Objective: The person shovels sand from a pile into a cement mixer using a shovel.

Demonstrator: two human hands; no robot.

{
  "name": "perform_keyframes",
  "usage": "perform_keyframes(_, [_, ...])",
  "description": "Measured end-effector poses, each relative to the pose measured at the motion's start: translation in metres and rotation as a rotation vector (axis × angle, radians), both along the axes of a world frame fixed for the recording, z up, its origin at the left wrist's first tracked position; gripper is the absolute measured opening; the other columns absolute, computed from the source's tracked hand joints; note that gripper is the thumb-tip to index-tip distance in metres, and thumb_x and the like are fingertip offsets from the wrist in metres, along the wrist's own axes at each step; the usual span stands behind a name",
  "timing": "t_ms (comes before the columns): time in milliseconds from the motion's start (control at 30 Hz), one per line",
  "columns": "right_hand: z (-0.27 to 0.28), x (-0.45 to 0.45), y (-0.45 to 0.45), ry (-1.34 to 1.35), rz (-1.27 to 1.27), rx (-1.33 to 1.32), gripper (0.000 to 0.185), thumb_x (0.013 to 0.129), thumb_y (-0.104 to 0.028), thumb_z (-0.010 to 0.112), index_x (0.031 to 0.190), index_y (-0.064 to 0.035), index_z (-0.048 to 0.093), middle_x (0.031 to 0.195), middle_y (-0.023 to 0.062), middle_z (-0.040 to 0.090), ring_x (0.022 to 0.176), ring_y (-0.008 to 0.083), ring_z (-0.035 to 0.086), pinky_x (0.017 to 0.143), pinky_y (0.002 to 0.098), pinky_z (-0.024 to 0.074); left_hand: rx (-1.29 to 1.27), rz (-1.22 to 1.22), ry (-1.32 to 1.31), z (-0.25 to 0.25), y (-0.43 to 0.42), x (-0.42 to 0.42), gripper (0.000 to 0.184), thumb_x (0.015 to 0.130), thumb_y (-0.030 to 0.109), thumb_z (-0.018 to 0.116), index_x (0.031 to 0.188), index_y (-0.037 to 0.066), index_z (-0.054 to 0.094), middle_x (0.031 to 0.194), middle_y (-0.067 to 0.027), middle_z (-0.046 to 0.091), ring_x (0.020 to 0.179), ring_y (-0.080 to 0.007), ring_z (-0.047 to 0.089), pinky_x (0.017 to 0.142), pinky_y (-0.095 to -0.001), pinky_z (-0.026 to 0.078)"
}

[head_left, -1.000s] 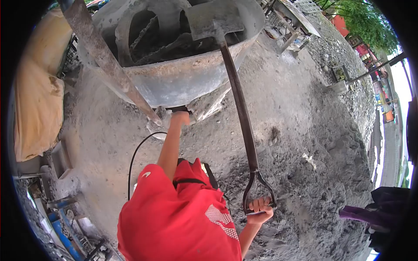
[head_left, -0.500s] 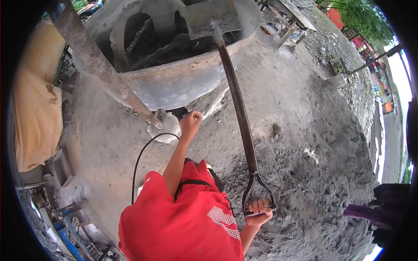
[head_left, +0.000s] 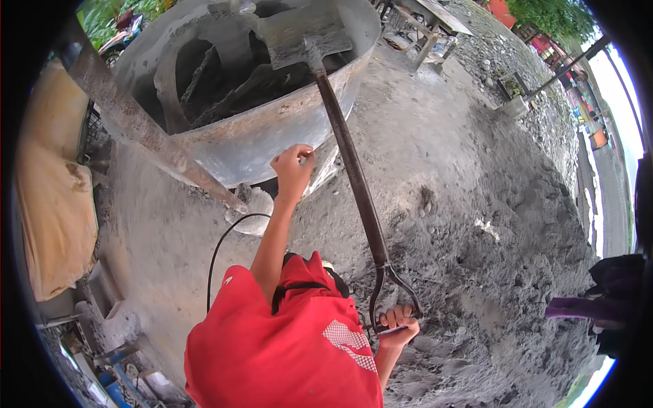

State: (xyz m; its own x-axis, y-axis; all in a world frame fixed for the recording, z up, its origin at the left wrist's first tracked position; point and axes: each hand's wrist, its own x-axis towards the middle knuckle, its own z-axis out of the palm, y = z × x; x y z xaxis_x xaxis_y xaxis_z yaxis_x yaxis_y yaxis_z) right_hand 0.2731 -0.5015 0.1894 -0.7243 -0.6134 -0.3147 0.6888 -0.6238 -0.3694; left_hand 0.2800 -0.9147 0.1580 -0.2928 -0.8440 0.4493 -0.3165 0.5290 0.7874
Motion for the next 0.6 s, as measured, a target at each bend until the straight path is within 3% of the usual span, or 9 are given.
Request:
perform_keyframes(100, [-0.004, -0.001, -0.001, -0.003, 0.004, -0.015, 0.01, 0.069, -0.01, 0.05, 0.071, -0.0119, 0.04, 0.057, -0.0014, 0.034, 0.048, 0.0116, 0.031, 0.051, 0.0304, 0.03, 0.013, -0.019, 0.048, 0.015, -0.021, 0.002, 0.016, 0.073, 0.023, 0.071, 0.085, 0.014, 0.063, 0.089, -0.0008, 0.063, 0.085, -0.0176, 0.058, 0.087, -0.0414, 0.03])
perform_keyframes(167, [-0.01, -0.002, 0.001, 0.003, 0.004, -0.027, 0.01, 0.069, -0.011, 0.05, 0.071, -0.0121, 0.041, 0.058, -0.0018, 0.034, 0.048, 0.0115, 0.031, 0.051, 0.0304, 0.0301, -0.347, 0.101, 0.13, 0.042, -0.049, -0.002, 0.026, 0.07, 0.028, 0.074, 0.087, 0.012, 0.062, 0.096, -0.0038, 0.062, 0.094, -0.0227, 0.056, 0.09, -0.0427, 0.031])
perform_keyframes(233, [-0.007, -0.001, -0.001, -0.026, -0.019, -0.016, 0.01, 0.069, -0.01, 0.05, 0.071, -0.0121, 0.041, 0.058, -0.002, 0.034, 0.048, 0.0115, 0.032, 0.051, 0.0304, 0.0304, -0.538, 0.222, 0.116, 0.074, -0.097, -0.004, 0.034, 0.067, 0.027, 0.078, 0.09, 0.009, 0.063, 0.098, -0.0088, 0.062, 0.098, -0.0277, 0.056, 0.087, -0.04, 0.04])
perform_keyframes(267, [-0.006, 0.001, -0.001, -0.047, -0.03, -0.007, 0.01, 0.069, -0.01, 0.05, 0.071, -0.0121, 0.041, 0.058, -0.0021, 0.034, 0.048, 0.0115, 0.032, 0.051, 0.0304, 0.0306, -0.524, 0.332, 0.12, 0.088, -0.116, -0.008, 0.036, 0.067, 0.03, 0.078, 0.093, 0.009, 0.063, 0.097, -0.0081, 0.062, 0.099, -0.0274, 0.056, 0.089, -0.0396, 0.039])
perform_keyframes(300, [-0.005, 0.0, -0.002, -0.003, -0.015, -0.009, 0.008, 0.07, -0.012, 0.048, 0.072, -0.0119, 0.041, 0.058, -0.003, 0.034, 0.048, 0.0108, 0.03, 0.051, 0.0304, 0.0306, -0.543, 0.399, 0.062, 0.085, -0.144, -0.008, 0.038, 0.071, 0.033, 0.074, 0.099, 0.01, 0.061, 0.108, -0.0095, 0.059, 0.106, -0.0291, 0.052, 0.091, -0.0427, 0.037])
perform_keyframes(400, [-0.01, -0.002, 0.0, -0.002, 0.006, -0.049, 0.008, 0.069, -0.012, 0.048, 0.071, -0.0116, 0.041, 0.057, -0.0029, 0.033, 0.047, 0.0111, 0.03, 0.051, 0.0303, 0.0301, -0.481, 0.608, -0.213, 0.052, -0.198, -0.016, 0.041, 0.079, 0.041, 0.063, 0.107, 0.011, 0.058, 0.122, -0.0129, 0.048, 0.118, -0.0306, 0.039, 0.097, -0.0479, 0.028])
perform_keyframes(467, [-0.01, 0.0, 0.001, -0.001, -0.016, 0.049, 0.007, 0.069, -0.012, 0.048, 0.071, -0.0112, 0.041, 0.057, -0.0023, 0.032, 0.047, 0.0119, 0.029, 0.05, 0.0305, 0.0295, -0.17, 0.551, -0.518, 0.015, -0.225, -0.017, 0.047, 0.083, 0.046, 0.052, 0.115, 0.012, 0.055, 0.132, -0.0139, 0.038, 0.126, -0.0326, 0.028, 0.1, -0.0534, 0.021])
perform_keyframes(500, [-0.011, 0.0, 0.0, -0.003, -0.015, 0.016, 0.008, 0.069, -0.013, 0.048, 0.071, -0.0112, 0.04, 0.057, -0.0023, 0.032, 0.047, 0.012, 0.029, 0.05, 0.0305, 0.0289, -0.074, 0.519, -0.484, 0.024, -0.223, -0.021, 0.051, 0.085, 0.048, 0.047, 0.118, 0.011, 0.054, 0.135, -0.0149, 0.035, 0.128, -0.0328, 0.025, 0.102, -0.0545, 0.018])
perform_keyframes(600, [-0.012, 0.002, -0.001, -0.028, -0.023, -0.042, 0.014, 0.067, -0.016, 0.051, 0.07, -0.0115, 0.038, 0.057, -0.0023, 0.033, 0.046, 0.0118, 0.029, 0.048, 0.0298, 0.0272, -0.219, 0.487, -0.615, 0.021, -0.224, -0.021, 0.049, 0.083, 0.047, 0.048, 0.118, 0.014, 0.054, 0.133, -0.012, 0.04, 0.127, -0.033, 0.029, 0.1, -0.0549, 0.023])
